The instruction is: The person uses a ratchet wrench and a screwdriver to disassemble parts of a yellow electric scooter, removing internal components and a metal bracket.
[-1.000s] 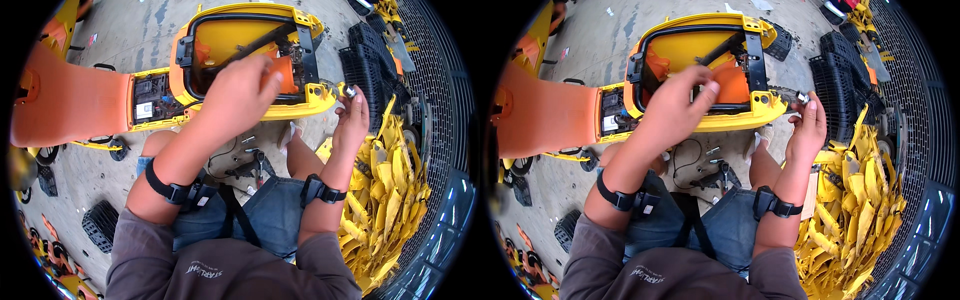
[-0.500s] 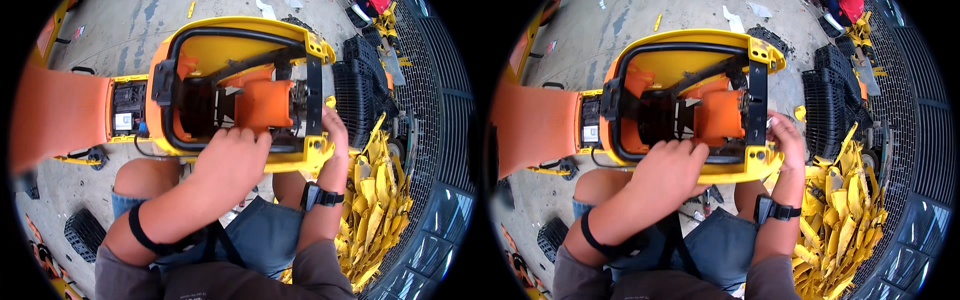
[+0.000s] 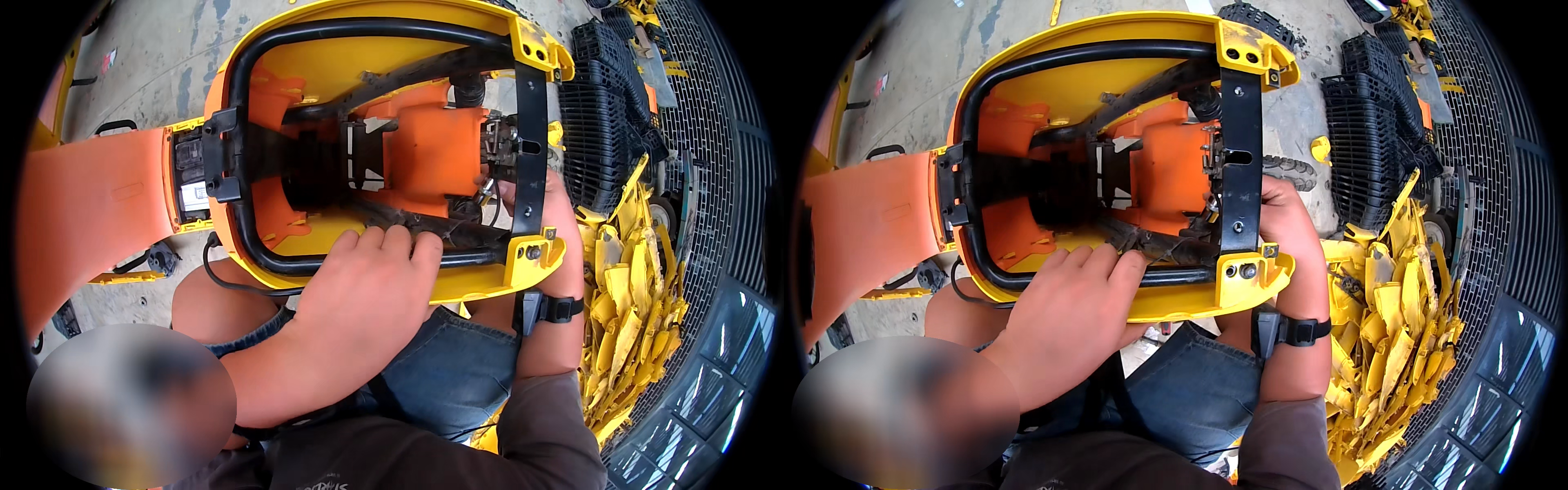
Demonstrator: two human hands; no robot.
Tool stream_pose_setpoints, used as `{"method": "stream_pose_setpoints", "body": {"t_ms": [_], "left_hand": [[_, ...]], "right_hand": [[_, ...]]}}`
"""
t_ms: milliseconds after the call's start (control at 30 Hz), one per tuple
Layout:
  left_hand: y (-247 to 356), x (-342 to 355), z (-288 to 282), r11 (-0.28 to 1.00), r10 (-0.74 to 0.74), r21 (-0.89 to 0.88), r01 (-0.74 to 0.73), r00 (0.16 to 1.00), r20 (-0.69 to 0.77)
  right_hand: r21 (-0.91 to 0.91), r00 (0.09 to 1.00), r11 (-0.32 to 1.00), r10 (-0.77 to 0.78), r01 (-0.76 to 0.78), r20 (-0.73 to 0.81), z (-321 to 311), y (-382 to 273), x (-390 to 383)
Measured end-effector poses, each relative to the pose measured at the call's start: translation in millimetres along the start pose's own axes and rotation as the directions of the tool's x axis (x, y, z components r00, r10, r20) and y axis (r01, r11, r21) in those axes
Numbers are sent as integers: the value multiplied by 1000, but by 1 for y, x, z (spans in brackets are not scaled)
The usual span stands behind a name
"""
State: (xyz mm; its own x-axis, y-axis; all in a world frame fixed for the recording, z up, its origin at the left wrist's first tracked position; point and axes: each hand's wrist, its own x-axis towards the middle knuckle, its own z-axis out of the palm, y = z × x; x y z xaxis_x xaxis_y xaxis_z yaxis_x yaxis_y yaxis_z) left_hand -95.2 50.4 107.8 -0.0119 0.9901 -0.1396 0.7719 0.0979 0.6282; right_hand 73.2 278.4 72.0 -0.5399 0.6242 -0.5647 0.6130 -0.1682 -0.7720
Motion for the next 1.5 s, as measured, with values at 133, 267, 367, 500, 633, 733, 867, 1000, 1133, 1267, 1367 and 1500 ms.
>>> {"method": "stream_pose_setpoints", "body": {"t_ms": [133,267,367,500,633,733,867,1000,1133,1267,1367,1500], "left_hand": [[0,0,1,1000,15,26,-14,999,-39],[1,0,3,999,36,39,-34,998,-45],[1,5,0,998,24,53,-20,996,-82],[10,9,0,999,4,44,-1,997,-72],[17,10,-1,996,-72,44,76,995,-71],[14,11,3,997,-42,52,50,987,-158],[1,12,11,991,39,137,0,959,-282],[-1,18,10,984,12,172,37,962,-274],[4,20,6,984,-62,150,101,967,-247],[2,20,5,986,-38,151,74,972,-231],[2,19,7,990,5,140,33,965,-262],[14,6,-7,992,-11,122,35,982,-188]], "right_hand": [[-8,986,991,-134,136,100,3,12,9],[85,980,996,-24,7,198,-8,13,14],[-54,947,977,-187,208,260,-10,15,28],[-185,892,902,-320,390,319,-12,21,42],[-79,939,976,-170,202,297,-8,30,50],[-116,949,957,-239,266,207,-17,42,62],[77,860,862,-484,501,-163,-44,70,60],[-170,927,975,-190,141,-325,-77,82,26],[-308,894,941,-16,-138,-447,-70,100,3],[-640,954,713,150,-286,-260,-60,131,17],[-769,996,635,78,-77,-36,-28,195,34],[-317,874,818,479,-480,-88,69,309,71]]}}
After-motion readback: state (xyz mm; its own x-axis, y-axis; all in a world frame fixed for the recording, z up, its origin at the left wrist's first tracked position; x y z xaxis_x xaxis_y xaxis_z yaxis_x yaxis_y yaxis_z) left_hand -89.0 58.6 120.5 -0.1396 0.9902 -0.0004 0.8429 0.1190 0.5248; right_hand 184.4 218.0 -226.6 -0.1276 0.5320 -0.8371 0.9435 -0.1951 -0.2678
